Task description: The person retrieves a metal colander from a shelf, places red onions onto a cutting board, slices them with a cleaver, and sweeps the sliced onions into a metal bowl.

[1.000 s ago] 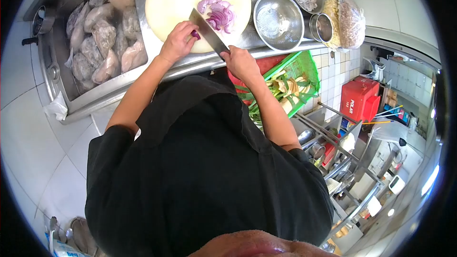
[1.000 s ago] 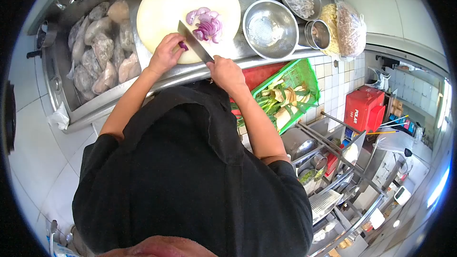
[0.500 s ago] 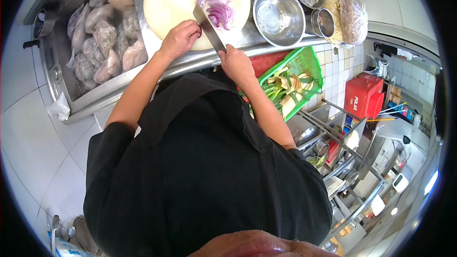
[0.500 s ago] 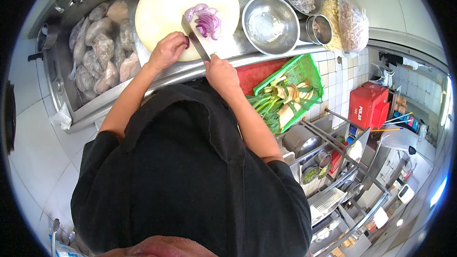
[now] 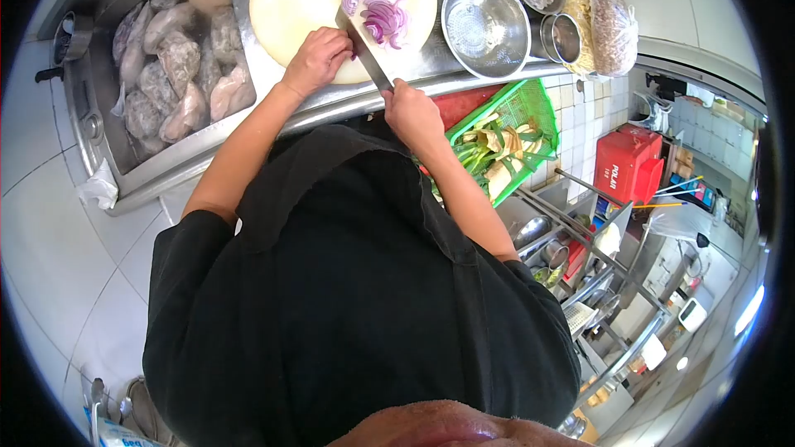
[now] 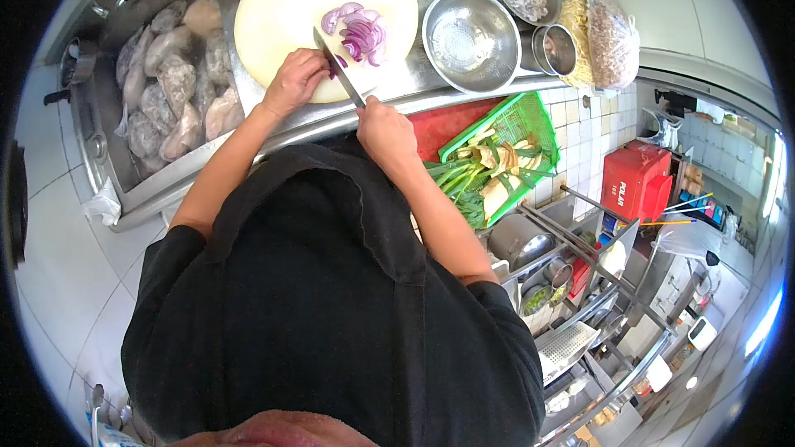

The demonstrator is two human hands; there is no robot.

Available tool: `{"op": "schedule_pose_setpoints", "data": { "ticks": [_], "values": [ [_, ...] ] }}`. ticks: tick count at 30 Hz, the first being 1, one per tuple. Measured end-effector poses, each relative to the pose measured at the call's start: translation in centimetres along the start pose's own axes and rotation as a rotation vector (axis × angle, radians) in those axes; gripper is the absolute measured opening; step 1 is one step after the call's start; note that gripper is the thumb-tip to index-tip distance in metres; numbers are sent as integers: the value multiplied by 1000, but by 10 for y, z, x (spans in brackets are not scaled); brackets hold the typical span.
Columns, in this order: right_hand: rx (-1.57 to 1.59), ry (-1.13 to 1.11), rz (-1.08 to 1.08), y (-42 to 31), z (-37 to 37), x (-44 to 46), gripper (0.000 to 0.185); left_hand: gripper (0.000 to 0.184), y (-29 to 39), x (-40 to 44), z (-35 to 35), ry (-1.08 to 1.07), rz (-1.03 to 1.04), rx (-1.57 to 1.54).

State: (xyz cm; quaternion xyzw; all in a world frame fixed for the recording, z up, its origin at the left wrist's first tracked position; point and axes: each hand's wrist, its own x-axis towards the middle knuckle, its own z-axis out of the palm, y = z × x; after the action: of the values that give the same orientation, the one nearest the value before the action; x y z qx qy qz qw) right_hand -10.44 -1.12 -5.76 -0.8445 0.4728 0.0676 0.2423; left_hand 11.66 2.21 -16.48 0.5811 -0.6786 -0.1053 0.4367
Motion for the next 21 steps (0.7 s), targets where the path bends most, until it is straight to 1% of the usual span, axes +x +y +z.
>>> {"op": "schedule_pose_setpoints", "data": {
  "ticks": [2,4,8,11,14,16,20,21],
  "values": [
    [-21,2,2,6,5,2,27,15,-2,-1,0,-11,-5,-8],
    [-38,-4,10,-2,-6,0,27,15,-2,-2,0,-4,-11,-17],
    [10,-3,17,-5,-4,-5,28,14,1,-3,-1,36,-17,-16],
    [-8,-16,5,2,7,4,28,13,0,-5,0,-12,-75,-33],
    [-15,-27,8,-3,-13,-4,28,14,-1,-6,-2,-19,-82,-41],
    [-7,-36,18,-4,-22,-13,28,14,-1,-5,0,27,-56,-35],
    [17,-38,9,3,2,-3,28,11,2,-4,-1,64,-35,-41],
    [17,-37,-4,3,5,5,28,11,3,-4,-1,38,-55,-37]
  ]
}}
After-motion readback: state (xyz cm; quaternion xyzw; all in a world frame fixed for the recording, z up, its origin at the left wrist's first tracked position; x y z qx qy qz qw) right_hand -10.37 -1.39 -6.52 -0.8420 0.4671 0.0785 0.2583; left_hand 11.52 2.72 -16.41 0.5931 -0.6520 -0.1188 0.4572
